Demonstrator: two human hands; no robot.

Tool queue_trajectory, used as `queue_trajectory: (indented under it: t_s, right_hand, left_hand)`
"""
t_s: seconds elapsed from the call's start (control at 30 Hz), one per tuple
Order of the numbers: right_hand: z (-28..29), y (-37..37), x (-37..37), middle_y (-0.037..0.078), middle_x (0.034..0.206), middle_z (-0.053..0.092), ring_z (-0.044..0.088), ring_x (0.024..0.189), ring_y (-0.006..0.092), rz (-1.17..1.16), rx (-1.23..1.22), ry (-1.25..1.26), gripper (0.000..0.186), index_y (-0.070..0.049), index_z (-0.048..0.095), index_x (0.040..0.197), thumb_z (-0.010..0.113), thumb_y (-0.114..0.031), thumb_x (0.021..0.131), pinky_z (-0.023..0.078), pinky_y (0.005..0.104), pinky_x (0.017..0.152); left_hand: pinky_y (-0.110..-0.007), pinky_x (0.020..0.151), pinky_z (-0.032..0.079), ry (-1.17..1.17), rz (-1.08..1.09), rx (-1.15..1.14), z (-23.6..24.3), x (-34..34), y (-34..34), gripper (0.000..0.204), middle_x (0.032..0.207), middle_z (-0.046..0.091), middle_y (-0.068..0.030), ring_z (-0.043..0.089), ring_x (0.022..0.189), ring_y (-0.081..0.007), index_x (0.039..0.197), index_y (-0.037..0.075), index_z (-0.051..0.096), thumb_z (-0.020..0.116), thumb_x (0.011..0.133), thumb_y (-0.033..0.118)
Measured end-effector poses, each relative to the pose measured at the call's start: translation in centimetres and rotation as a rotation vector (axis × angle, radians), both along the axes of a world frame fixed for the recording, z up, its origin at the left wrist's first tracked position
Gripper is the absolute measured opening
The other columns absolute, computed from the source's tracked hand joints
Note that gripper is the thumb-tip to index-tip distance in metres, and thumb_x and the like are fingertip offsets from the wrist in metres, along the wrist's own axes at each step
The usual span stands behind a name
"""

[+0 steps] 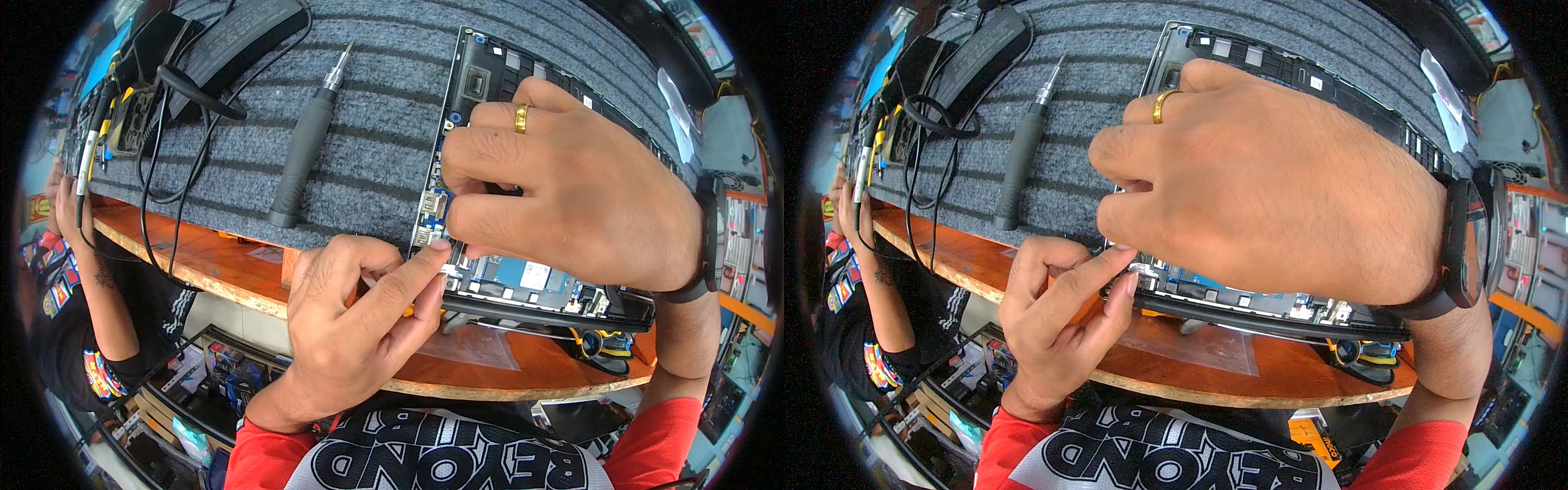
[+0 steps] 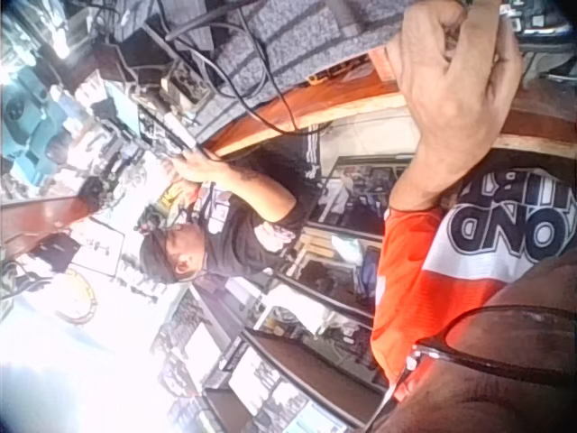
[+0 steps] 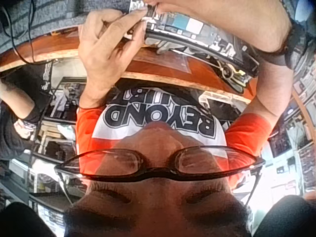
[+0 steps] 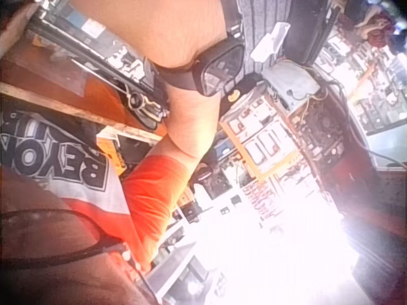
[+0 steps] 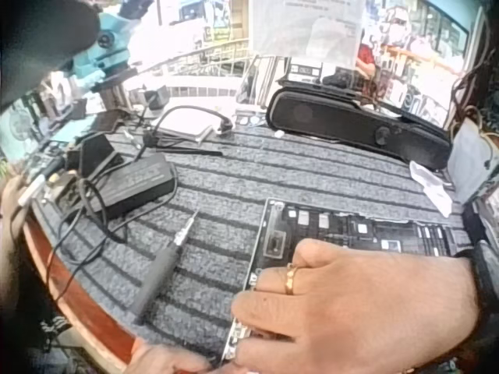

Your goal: The person manipulates internal components of a laptop, including connecting ribbon cables and securing wires around the cooling fan by hand.

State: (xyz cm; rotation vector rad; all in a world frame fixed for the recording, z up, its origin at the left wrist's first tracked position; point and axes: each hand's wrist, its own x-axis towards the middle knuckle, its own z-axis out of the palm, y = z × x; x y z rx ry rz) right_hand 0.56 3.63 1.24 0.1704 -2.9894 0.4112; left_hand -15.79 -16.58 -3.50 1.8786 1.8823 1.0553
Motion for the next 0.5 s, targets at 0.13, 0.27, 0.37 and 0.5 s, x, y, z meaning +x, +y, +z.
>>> queue_trajectory:
  t_s: [0.13, 0.27, 0.37, 0.5]
  right_hand:
    - [0.3, 0.0, -0.1, -0.001, 0.098, 0.06, 0.06, 0.088, 0.0189, -0.006, 0.014, -0.012, 0.019, -0.014, 0.067, 0.09, 0.08, -0.026, 0.084, 0.04, 0.0395, 0.077]
    - [0.5, 0.0, -0.2, -0.001, 0.096, 0.06, 0.061, 0.086, 0.0181, -0.009, 0.001, 0.011, 0.013, -0.014, 0.069, 0.091, 0.076, -0.023, 0.084, 0.04, 0.0386, 0.076]
    - [-0.2, -0.2, -0.4, -0.001, 0.096, 0.06, 0.061, 0.087, 0.0175, 0.011, 0.005, 0.055, 0.01, -0.014, 0.071, 0.092, 0.073, -0.022, 0.085, 0.039, 0.0375, 0.075]
    - [-0.4, -0.5, -0.3, -0.002, 0.098, 0.061, 0.061, 0.087, 0.0168, 0.005, 0.004, 0.077, 0.009, -0.015, 0.071, 0.091, 0.071, -0.023, 0.087, 0.039, 0.0363, 0.075]
  left_hand:
    - [-0.029, 0.067, 0.048, -0.011, 0.006, 0.005, 0.1, 0.0, 0.0, 0.039, 0.094, 0.063, -0.0048, 0.059, 0.079, -0.0163, 0.117, 0.006, 0.085, 0.091, 0.079, -0.001]
    - [-0.03, 0.069, 0.05, -0.03, 0.021, 0.018, -0.1, 0.0, 0.2, 0.033, 0.093, 0.066, -0.0068, 0.063, 0.08, -0.0188, 0.11, 0.003, 0.083, 0.091, 0.079, -0.001]
    - [-0.03, 0.07, 0.051, -0.038, 0.029, 0.026, -0.1, -0.1, 0.1, 0.03, 0.093, 0.067, -0.0079, 0.065, 0.082, -0.0201, 0.106, 0.003, 0.081, 0.092, 0.078, 0.0]
    - [-0.031, 0.07, 0.051, -0.029, 0.005, 0.038, 0.0, -0.1, 0.2, 0.029, 0.093, 0.067, -0.0081, 0.065, 0.081, -0.021, 0.104, 0.002, 0.08, 0.092, 0.078, 0.0]
